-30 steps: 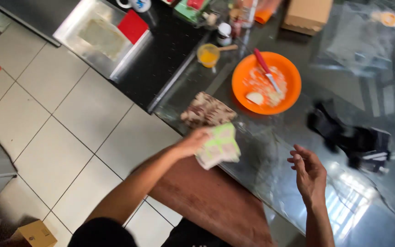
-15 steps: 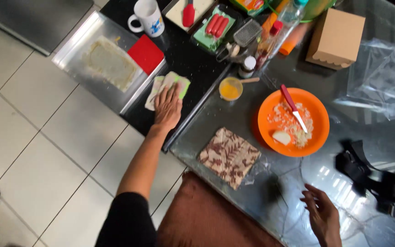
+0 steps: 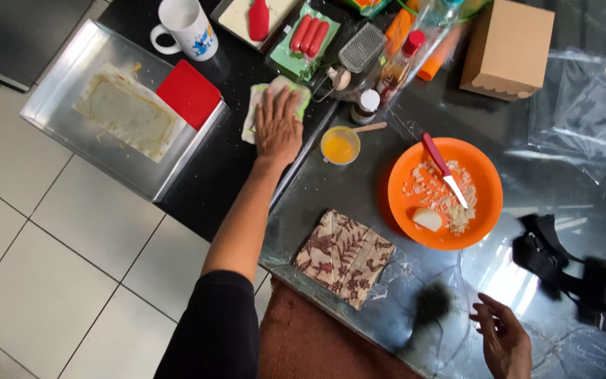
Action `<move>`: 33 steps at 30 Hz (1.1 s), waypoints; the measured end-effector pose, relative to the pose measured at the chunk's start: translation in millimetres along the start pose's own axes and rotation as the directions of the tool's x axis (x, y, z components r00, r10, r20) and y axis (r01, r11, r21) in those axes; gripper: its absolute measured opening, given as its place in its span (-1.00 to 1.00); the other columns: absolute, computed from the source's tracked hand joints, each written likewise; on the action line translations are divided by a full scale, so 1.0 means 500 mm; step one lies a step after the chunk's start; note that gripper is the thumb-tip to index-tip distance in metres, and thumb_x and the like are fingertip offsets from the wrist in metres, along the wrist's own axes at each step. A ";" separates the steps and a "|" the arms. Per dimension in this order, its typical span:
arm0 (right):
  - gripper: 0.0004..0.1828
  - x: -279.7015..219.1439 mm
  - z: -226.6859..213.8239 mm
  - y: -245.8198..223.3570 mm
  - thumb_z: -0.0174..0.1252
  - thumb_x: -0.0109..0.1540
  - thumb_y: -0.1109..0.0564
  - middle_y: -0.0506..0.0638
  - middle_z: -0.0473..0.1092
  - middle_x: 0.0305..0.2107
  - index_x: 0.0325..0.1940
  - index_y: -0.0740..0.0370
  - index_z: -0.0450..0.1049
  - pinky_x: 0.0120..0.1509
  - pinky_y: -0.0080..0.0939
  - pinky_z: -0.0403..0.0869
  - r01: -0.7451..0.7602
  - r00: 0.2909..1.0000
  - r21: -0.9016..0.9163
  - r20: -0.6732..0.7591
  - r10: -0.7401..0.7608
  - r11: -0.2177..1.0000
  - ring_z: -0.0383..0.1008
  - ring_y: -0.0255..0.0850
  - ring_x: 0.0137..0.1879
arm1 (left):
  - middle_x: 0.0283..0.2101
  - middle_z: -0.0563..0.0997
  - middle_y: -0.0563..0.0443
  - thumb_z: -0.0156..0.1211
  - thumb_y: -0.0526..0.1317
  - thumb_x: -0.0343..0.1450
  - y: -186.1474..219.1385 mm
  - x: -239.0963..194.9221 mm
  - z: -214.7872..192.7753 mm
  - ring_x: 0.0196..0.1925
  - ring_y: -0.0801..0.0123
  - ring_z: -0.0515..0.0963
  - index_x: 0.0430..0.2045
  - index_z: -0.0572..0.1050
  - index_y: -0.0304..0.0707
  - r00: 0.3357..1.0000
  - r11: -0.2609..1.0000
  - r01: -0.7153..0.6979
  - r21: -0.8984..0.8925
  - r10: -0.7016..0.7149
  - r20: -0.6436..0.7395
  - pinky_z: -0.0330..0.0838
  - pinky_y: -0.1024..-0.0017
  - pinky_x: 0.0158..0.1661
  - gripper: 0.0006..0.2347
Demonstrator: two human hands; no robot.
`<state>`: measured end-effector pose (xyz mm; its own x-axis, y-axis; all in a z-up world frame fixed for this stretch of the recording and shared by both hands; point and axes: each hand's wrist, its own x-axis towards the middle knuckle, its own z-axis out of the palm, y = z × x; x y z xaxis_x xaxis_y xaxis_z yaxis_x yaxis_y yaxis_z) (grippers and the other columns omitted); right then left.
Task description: Applying labels and decorative stickers to various baked goods and prepared food containers on a kitchen counter.
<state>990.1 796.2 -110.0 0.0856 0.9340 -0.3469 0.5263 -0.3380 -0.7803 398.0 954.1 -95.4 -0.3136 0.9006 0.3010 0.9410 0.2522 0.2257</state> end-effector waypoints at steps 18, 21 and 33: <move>-0.61 -0.039 -0.029 -0.048 0.05 0.39 0.05 0.10 0.55 -0.06 0.27 0.20 0.48 0.02 -0.13 0.49 0.072 0.996 0.051 0.057 -0.074 0.996 0.58 -0.13 0.00 | 0.54 0.07 -0.02 -0.14 -0.11 0.60 -0.060 -0.176 -0.078 0.58 -0.06 -0.06 0.49 0.09 -0.06 0.999 0.991 0.042 0.123 -0.046 0.029 -0.20 -0.03 0.46 -0.52; -0.61 -0.038 -0.017 -0.066 0.05 0.38 0.05 0.08 0.56 -0.06 0.27 0.19 0.47 0.02 -0.15 0.50 0.086 0.991 0.051 0.097 -0.091 0.995 0.59 -0.15 -0.01 | 0.56 0.04 -0.06 -0.13 -0.12 0.56 -0.059 -0.286 -0.119 0.57 -0.08 -0.06 0.49 0.08 -0.10 0.993 0.994 -0.104 0.033 0.102 0.051 -0.21 -0.03 0.44 -0.48; -0.36 0.003 -0.004 -0.256 -0.01 0.33 -0.32 0.11 0.54 -0.02 0.28 0.18 0.40 0.16 -0.05 0.47 -0.322 0.876 0.798 0.455 -0.160 0.509 0.56 -0.09 0.07 | 0.24 0.42 -0.23 0.08 -0.08 0.45 0.597 -0.310 -0.355 0.34 -0.13 0.35 0.27 0.33 -0.26 0.992 0.848 -0.065 -0.525 0.110 0.055 0.19 -0.02 0.33 -0.53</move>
<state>924.4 841.1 -9.7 -0.3943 0.8194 -0.4161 -0.4354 -0.5652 -0.7007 704.8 826.9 89.8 -0.2012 0.9408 0.2728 0.7517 -0.0303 0.6588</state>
